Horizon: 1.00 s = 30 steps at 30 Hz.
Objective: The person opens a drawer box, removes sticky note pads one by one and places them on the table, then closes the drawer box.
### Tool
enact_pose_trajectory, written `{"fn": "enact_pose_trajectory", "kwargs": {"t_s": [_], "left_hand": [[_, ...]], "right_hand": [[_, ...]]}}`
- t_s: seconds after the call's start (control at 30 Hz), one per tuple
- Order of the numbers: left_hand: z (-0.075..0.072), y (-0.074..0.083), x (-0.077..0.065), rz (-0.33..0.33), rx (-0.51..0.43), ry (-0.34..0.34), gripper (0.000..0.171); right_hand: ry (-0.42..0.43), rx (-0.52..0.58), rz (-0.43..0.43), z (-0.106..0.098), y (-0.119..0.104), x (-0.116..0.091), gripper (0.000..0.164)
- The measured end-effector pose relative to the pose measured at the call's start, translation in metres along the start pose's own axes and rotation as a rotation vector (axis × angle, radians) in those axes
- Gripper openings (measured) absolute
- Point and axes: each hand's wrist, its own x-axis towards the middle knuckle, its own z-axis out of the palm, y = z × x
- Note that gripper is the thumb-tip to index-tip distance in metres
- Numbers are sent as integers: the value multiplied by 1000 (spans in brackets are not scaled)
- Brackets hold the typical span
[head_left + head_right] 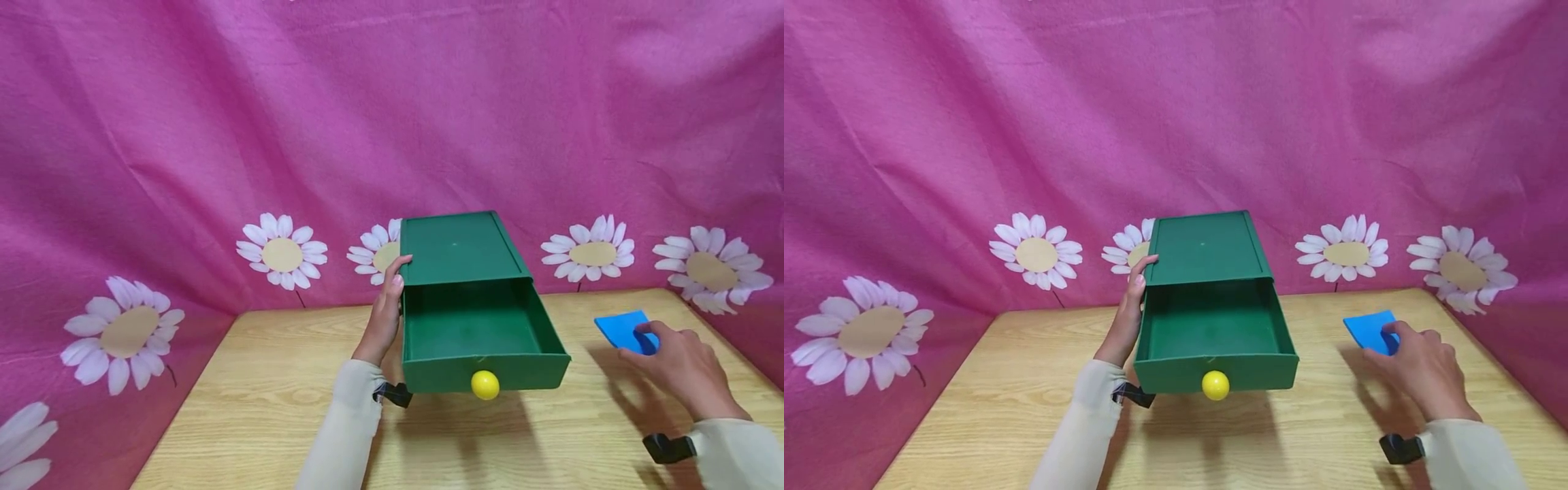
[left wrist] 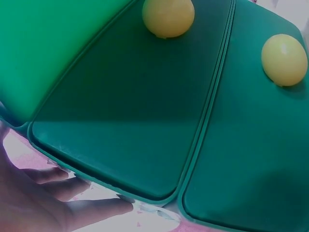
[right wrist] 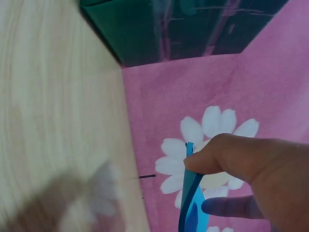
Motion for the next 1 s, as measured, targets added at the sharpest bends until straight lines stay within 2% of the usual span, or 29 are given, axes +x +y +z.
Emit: {"fn": "enact_pose_trajectory", "kwargs": {"t_s": [0.1, 0.23, 0.47, 1.0], "left_hand": [[1, 12, -4, -10, 2, -8, 48], [1, 15, -2, -1, 1, -14, 48], [-1, 16, -4, -12, 5, -20, 49], [0, 16, -3, 16, 32, -11, 48]], "right_hand": [[-40, 1, 32, 4, 4, 1, 80], [-63, -5, 77, 7, 8, 3, 82], [-129, -17, 96, 11, 13, 7, 84], [-191, -26, 122, 18, 21, 8, 81]]}}
